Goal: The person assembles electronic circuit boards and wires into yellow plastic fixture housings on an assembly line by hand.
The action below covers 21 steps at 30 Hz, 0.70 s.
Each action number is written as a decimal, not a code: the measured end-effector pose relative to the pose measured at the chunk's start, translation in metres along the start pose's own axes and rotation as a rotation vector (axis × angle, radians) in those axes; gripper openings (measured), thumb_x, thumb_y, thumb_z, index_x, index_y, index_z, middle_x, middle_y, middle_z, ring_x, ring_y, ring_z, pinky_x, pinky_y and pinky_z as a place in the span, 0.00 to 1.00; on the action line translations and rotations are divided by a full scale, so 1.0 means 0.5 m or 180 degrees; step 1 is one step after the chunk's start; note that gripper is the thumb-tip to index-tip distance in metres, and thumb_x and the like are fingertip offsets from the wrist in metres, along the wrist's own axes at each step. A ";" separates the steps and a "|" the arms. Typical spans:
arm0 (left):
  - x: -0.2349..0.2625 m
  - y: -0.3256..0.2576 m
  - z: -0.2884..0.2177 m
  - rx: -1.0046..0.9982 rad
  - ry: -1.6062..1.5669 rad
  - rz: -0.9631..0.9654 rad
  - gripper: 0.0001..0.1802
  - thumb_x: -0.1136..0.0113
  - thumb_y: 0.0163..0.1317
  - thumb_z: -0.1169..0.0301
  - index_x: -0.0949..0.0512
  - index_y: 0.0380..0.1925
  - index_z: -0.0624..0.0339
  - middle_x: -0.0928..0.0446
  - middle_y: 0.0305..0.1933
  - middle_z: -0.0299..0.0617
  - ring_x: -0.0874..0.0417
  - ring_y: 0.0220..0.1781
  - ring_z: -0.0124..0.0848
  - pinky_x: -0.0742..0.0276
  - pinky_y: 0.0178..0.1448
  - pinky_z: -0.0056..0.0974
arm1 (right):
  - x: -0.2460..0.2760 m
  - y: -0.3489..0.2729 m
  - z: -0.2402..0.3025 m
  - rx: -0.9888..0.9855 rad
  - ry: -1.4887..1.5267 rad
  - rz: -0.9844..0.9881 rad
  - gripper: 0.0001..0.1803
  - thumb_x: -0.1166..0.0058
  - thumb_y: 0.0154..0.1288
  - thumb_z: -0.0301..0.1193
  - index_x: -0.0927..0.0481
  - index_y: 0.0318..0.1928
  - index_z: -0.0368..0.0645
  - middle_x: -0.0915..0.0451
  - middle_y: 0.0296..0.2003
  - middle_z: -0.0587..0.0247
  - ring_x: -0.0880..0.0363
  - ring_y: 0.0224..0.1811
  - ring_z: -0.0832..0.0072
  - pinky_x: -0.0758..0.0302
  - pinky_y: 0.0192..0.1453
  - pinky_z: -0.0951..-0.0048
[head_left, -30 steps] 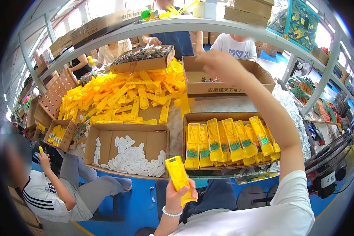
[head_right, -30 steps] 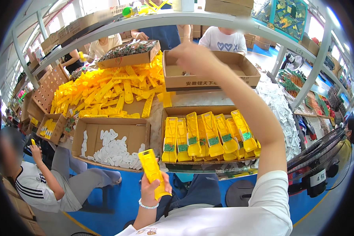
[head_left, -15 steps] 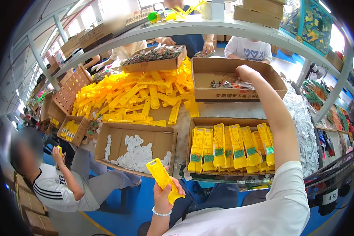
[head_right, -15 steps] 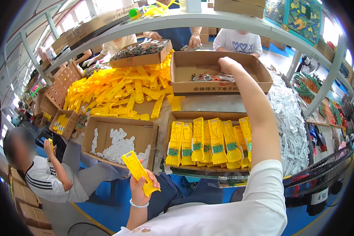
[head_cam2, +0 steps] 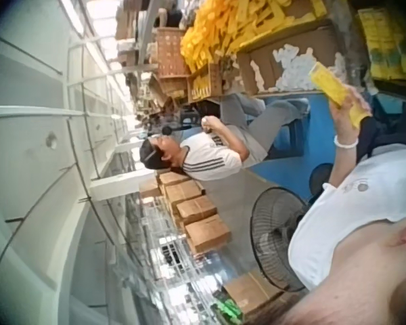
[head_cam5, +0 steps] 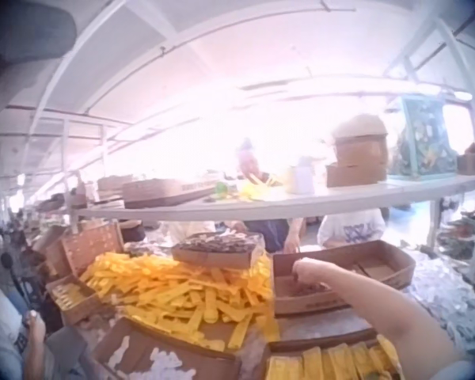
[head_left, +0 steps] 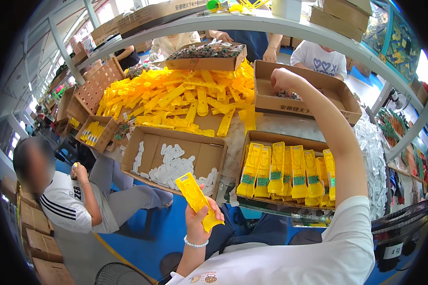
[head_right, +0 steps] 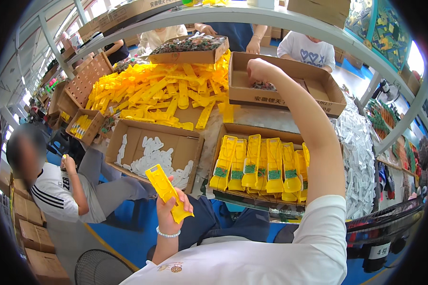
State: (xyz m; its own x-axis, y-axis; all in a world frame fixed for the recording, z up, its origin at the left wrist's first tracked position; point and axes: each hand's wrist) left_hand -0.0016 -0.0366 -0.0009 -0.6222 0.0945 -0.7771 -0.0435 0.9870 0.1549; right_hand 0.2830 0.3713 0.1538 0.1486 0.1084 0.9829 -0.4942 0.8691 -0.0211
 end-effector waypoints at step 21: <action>-0.069 0.026 -0.009 0.0016 -0.0069 0.0194 0.33 0.41 0.62 0.75 0.40 0.66 0.60 0.23 0.33 0.45 0.18 0.27 0.33 0.16 0.34 0.40 | 0.111 -0.127 0.036 0.0804 0.1655 -0.3597 0.11 0.41 0.65 0.26 0.17 0.47 0.36 0.16 0.39 0.64 0.20 0.42 0.80 0.25 0.47 0.78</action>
State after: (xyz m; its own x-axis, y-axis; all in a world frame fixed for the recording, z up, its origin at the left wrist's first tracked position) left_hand 0.0157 -0.0277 0.0309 -0.6065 0.1572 -0.7794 -0.0022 0.9799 0.1993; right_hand 0.3072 0.3133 0.2129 0.8818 -0.4049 0.2418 -0.0133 0.4911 0.8710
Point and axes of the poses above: each hand's wrist, its own y-axis towards the middle knuckle, its own x-axis out of the back of the hand, z = x × y
